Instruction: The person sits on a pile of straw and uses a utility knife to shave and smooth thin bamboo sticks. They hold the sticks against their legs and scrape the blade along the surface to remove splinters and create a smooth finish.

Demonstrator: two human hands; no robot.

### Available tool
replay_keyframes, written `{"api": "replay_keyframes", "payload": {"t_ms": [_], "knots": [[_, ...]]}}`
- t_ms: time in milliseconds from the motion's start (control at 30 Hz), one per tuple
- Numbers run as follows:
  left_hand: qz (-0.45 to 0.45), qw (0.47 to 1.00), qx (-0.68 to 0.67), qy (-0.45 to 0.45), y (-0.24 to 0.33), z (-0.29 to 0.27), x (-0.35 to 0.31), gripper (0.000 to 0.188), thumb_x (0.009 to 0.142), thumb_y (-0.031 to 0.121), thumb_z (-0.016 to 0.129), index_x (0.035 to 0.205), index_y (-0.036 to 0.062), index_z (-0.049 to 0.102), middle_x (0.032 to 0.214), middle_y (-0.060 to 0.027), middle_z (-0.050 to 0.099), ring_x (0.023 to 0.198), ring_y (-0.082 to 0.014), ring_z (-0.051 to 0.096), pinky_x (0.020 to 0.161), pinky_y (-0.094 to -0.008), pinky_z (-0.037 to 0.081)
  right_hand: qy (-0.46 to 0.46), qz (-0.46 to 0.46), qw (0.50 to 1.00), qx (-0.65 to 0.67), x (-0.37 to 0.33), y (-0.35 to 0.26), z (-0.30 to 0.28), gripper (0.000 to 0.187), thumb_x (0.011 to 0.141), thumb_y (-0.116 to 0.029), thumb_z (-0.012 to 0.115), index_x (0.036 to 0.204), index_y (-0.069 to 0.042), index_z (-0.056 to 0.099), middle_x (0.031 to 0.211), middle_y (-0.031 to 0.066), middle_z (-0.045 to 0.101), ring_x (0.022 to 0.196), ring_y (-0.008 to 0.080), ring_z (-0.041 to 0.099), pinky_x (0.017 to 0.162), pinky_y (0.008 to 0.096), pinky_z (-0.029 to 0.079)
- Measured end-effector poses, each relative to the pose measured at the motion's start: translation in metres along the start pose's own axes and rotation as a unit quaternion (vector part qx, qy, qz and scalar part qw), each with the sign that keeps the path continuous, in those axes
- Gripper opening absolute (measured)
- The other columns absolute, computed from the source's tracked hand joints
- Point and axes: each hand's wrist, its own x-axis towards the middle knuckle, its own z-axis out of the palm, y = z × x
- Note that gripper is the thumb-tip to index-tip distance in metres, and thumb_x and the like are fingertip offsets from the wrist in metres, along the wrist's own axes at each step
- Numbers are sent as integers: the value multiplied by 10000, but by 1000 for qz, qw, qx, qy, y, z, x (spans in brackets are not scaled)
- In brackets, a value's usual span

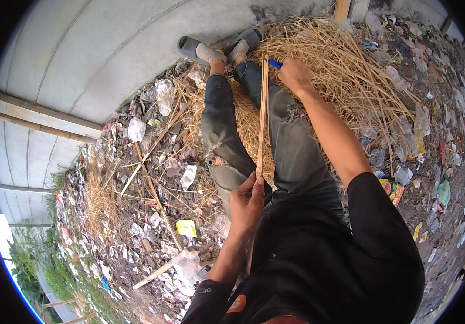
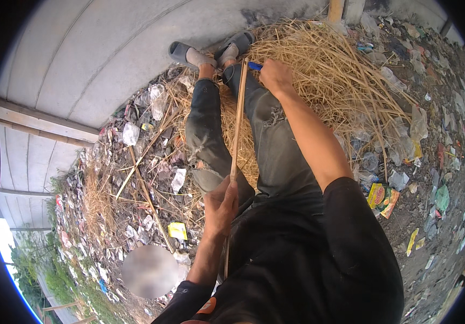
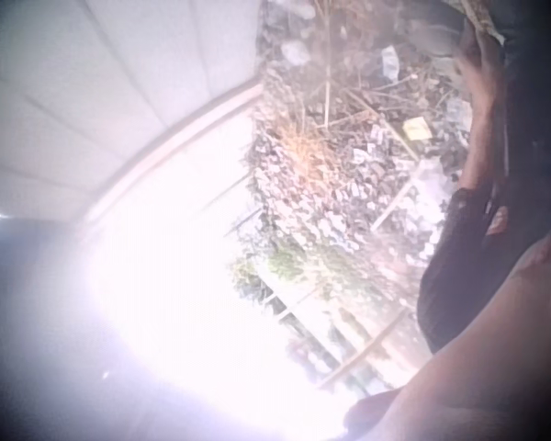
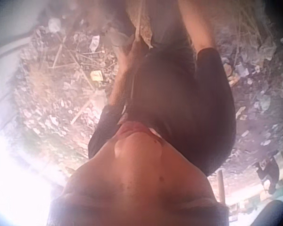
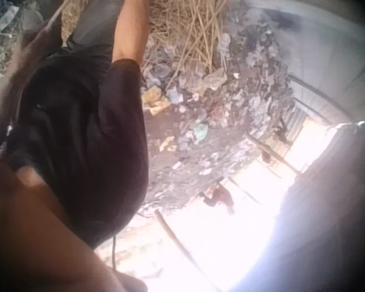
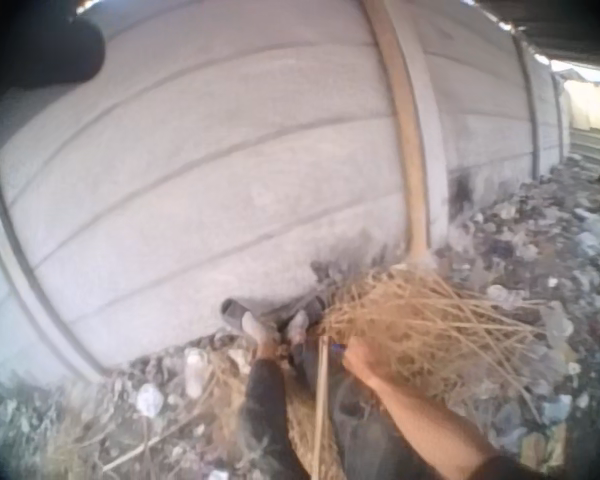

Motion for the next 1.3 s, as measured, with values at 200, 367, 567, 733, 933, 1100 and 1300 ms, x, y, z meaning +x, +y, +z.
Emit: {"api": "replay_keyframes", "payload": {"t_ms": [200, 367, 567, 733, 933, 1100, 1300], "knots": [[-76, 992, -44, -91, -21, -28, -73, 368, 1033, 222, 602, 1296, -35, 629, 716, 75, 525, 570, -7, 407, 515, -179, 304, 93, 153, 984, 22, 33, 83, 20, 235, 844, -175, 665, 914, 47, 694, 850, 248, 711, 813, 371, 723, 724, 442, 570], [-94, 975, -201, 18, -16, -60, -28, 522, 1068, 388, 478, 1307, -71, 540, 617, 91, 286, 466, -14, 251, 420, -219, 180, 0, 126, 991, 54, 7, 76, -5, 298, 815, -182, 662, 978, 65, 693, 932, 257, 712, 898, 390, 709, 786, 471, 559], [-26, 977, -208, 33, 8, -67, 25, 457, 1078, 383, 465, 1307, -4, 546, 642, 66, 334, 440, -32, 271, 394, -221, 200, -94, -105, 988, 70, -88, -56, -29, 187, 811, -127, 648, 881, 35, 711, 821, 265, 698, 812, 428, 699, 772, 496, 560], [-22, 969, -240, 59, 9, -61, 49, 307, 1067, 317, 518, 1341, 193, 578, 685, 60, 378, 454, -34, 299, 389, -216, 218, -180, -266, 946, 52, -160, -106, -16, 126, 767, -72, 650, 828, 11, 723, 832, 238, 713, 798, 398, 719, 740, 483, 576], [-10, 977, -204, 63, 0, -62, 52, 447, 1075, 310, 502, 1499, 174, 458, 665, 61, 358, 442, -37, 312, 376, -227, 226, -151, -284, 947, 28, -156, -109, 31, 150, 808, -90, 619, 812, 18, 722, 833, 228, 719, 771, 394, 724, 675, 474, 587], [-88, 969, -230, -3, -14, -28, 18, 438, 1066, 303, 521, 1485, 181, 487, 653, 75, 306, 462, -32, 282, 407, -206, 226, -53, -99, 992, 54, -69, -75, 31, 143, 813, -90, 669, 882, 25, 715, 906, 245, 715, 859, 415, 713, 763, 483, 584], [-182, 941, -257, -126, -14, -9, -40, 484, 1061, 328, 516, 1519, 189, 441, 660, 83, 281, 487, -32, 247, 435, -192, 212, 42, 31, 998, 43, 20, 15, -17, 246, 848, -183, 661, 964, 28, 714, 925, 233, 718, 870, 376, 718, 760, 478, 562]]}}
